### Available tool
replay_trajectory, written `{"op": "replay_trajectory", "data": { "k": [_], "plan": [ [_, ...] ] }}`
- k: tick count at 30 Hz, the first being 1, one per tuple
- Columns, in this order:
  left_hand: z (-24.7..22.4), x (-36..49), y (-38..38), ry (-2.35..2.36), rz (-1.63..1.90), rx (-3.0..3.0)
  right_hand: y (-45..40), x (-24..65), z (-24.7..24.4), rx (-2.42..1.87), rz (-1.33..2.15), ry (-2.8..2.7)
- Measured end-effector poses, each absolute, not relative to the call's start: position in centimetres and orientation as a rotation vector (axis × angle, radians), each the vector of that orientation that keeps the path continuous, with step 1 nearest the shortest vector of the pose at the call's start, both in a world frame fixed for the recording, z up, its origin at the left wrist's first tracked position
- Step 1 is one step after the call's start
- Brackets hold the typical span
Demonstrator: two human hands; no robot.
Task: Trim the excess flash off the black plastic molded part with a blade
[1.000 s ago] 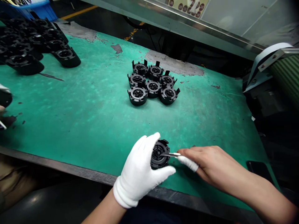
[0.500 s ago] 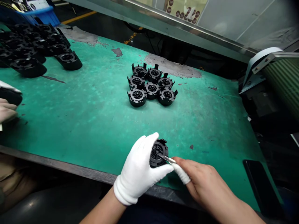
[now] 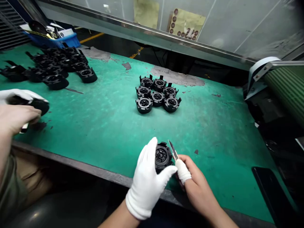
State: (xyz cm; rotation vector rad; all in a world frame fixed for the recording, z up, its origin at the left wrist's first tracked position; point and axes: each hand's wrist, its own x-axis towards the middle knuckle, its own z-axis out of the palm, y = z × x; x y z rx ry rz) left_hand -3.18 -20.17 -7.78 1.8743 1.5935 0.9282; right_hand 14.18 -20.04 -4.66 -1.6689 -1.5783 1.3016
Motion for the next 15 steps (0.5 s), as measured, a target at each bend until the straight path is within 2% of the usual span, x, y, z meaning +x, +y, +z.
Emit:
{"op": "replay_trajectory", "data": {
  "k": [3,7,10,15],
  "plan": [
    [-7.9,-2.3,-23.8,1.638,0.843,1.865,-18.7,13.4,-5.4,-1.656,1.208,-1.493],
    [-7.4,-2.4,-26.1,1.614,0.791,1.803,-16.8,15.7,-4.0,-1.564,1.042,-1.858],
    [-6.7,-3.1,-24.4,1.588,0.842,1.704,-17.6,18.0,-2.5,-1.506,0.96,-2.171],
    [-6.4,-4.7,-19.8,1.436,0.817,1.801,-19.6,19.4,-2.4,-1.703,0.836,-2.465]
  ]
}}
